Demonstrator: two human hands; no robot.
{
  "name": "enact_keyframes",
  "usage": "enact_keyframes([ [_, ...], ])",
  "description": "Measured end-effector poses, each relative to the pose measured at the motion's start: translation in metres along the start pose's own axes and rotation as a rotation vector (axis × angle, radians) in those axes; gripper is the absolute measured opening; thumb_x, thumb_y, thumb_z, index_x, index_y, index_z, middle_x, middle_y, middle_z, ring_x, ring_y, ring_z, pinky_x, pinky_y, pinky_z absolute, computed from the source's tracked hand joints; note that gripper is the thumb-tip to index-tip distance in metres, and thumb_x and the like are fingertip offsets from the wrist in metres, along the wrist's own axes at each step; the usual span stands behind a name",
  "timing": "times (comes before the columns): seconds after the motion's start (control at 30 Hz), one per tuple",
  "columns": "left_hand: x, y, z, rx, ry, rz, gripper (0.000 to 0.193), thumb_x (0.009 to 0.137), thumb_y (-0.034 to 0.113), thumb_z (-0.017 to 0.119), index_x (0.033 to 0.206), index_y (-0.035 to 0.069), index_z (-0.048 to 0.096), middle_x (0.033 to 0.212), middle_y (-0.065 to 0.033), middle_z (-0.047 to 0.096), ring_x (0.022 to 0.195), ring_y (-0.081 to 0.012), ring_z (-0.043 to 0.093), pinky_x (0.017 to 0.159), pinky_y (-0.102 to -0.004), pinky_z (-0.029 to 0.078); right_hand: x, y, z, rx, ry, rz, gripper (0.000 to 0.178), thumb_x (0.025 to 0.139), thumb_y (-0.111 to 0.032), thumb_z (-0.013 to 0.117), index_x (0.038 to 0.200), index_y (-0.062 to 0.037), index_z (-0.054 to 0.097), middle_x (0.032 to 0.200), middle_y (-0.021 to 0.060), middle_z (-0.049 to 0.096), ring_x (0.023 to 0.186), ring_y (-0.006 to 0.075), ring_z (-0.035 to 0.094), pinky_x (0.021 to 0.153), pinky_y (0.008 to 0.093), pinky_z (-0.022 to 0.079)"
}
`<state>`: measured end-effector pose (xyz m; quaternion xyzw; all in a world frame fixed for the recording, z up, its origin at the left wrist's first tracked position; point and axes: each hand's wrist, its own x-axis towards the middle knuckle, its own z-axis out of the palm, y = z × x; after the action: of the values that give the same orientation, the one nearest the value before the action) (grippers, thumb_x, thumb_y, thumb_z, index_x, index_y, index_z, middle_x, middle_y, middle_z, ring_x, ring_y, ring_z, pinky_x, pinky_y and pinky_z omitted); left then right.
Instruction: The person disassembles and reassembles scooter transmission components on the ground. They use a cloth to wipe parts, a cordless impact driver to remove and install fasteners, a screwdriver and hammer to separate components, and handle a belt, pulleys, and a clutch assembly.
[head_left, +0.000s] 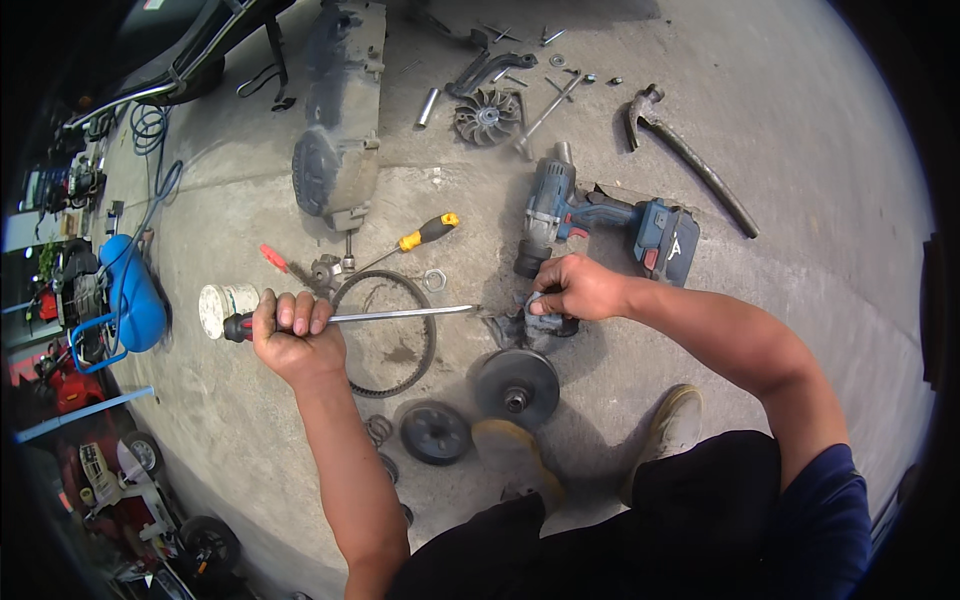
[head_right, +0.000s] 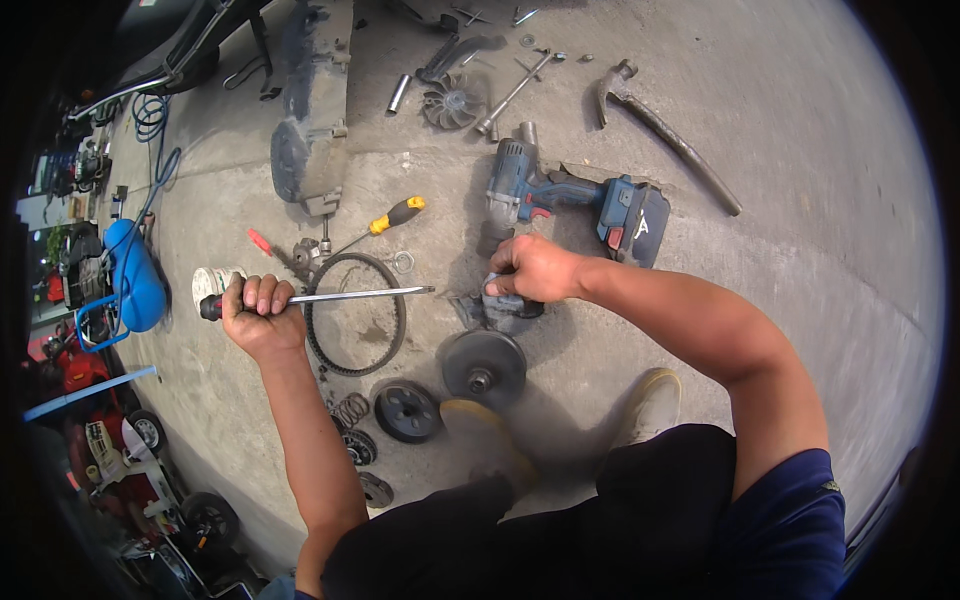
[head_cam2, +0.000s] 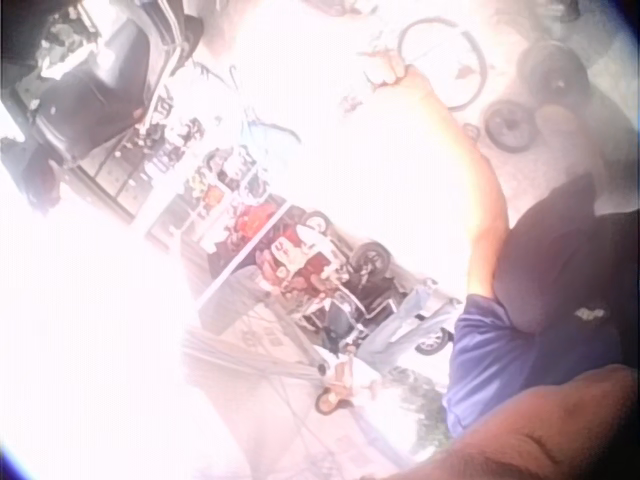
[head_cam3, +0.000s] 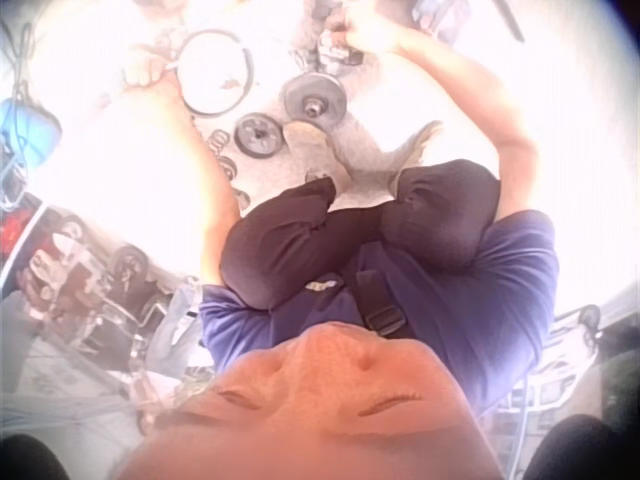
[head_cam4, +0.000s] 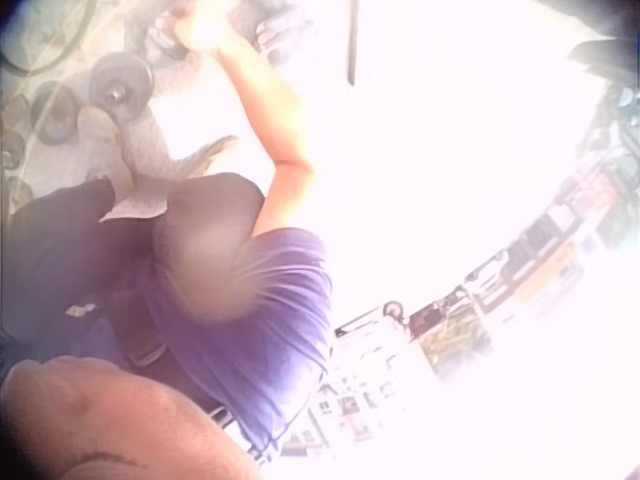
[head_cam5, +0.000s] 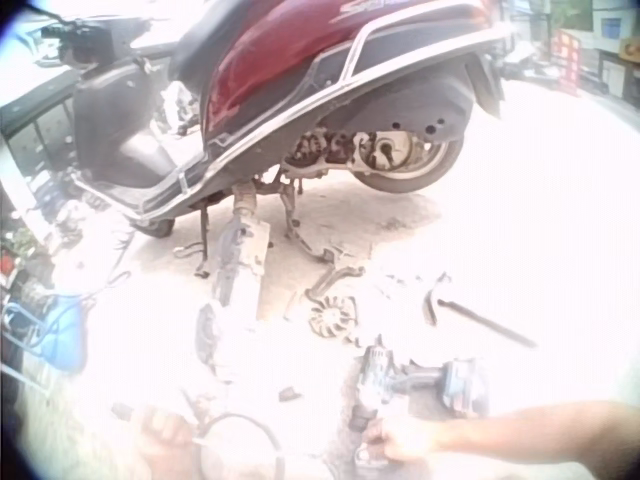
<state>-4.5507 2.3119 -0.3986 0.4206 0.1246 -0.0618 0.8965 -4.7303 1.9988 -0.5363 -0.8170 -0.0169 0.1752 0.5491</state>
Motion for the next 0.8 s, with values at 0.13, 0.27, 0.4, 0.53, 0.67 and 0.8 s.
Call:
enact_keyframes([
  [0.13, -0.002, -0.021, 0.001, 0.044, 0.120, -0.054, 0.024, 0.099, 0.018, 0.059, 0.081, 0.015, 0.045, 0.063, 0.0048, 0.045, 0.051, -0.0103, 0.039, 0.047, -0.0287, 0.032, 0.005, -0.013, 0.003, 0.250, -0.076, 0.155, 0.029, 0.095, -0.023, 0.079, 0.109, 0.0016, 0.076, 0.097, 0.0141, 0.068, 0.076, 0.0228, 0.070, 0.071, 0.0389, 0.055],
  [0.27, -0.006, -0.038, 0.003, 0.095, 0.093, -0.102, 0.019, 0.099, 0.016, 0.060, 0.084, 0.015, 0.048, 0.063, 0.0047, 0.043, 0.051, -0.0101, 0.039, 0.048, -0.0287, 0.033, 0.003, -0.017, 0.005, 0.329, -0.086, 0.161, 0.028, 0.094, -0.023, 0.080, 0.108, 0.0006, 0.076, 0.098, 0.0132, 0.067, 0.074, 0.0221, 0.069, 0.068, 0.0387, 0.054],
  [0.4, -0.016, -0.057, 0.007, 0.039, 0.109, -0.174, 0.015, 0.100, 0.015, 0.059, 0.087, 0.013, 0.050, 0.064, 0.0046, 0.043, 0.052, -0.0101, 0.039, 0.049, -0.0285, 0.033, 0.004, -0.015, 0.017, 0.033, -0.071, -0.104, 0.032, 0.093, -0.026, 0.081, 0.113, -0.0019, 0.076, 0.103, 0.0102, 0.067, 0.088, 0.0258, 0.070, 0.076, 0.0401, 0.055],
  [0.53, -0.020, -0.064, 0.014, 0.054, 0.087, -0.201, 0.014, 0.101, 0.014, 0.057, 0.089, 0.012, 0.051, 0.065, 0.0045, 0.044, 0.053, -0.0099, 0.039, 0.050, -0.0283, 0.032, 0.002, -0.011, 0.026, 0.005, -0.199, -0.242, 0.022, 0.090, -0.019, 0.081, 0.103, -0.0021, 0.076, 0.097, 0.0136, 0.069, 0.095, 0.0349, 0.068, 0.082, 0.0432, 0.054],
  [0.67, -0.014, -0.036, 0.023, 0.171, 0.128, -0.016, 0.014, 0.101, 0.015, 0.061, 0.091, 0.013, 0.052, 0.066, 0.0045, 0.043, 0.053, -0.0090, 0.039, 0.050, -0.0287, 0.032, -0.010, -0.005, 0.002, -0.198, -0.171, -0.132, 0.032, 0.089, -0.019, 0.080, 0.115, -0.0010, 0.073, 0.105, 0.0148, 0.073, 0.097, 0.0343, 0.070, 0.084, 0.0425, 0.056],
  [0.8, -0.029, -0.021, 0.030, 0.267, -0.120, 0.027, 0.027, 0.104, 0.030, 0.066, 0.092, 0.011, 0.052, 0.074, 0.0004, 0.050, 0.055, -0.0106, 0.044, 0.051, -0.0301, 0.039, -0.024, -0.001, -0.058, 0.002, 0.207, -0.100, 0.042, 0.092, -0.016, 0.078, 0.130, -0.0006, 0.067, 0.108, 0.0171, 0.076, 0.090, 0.0290, 0.074, 0.080, 0.0390, 0.058],
])
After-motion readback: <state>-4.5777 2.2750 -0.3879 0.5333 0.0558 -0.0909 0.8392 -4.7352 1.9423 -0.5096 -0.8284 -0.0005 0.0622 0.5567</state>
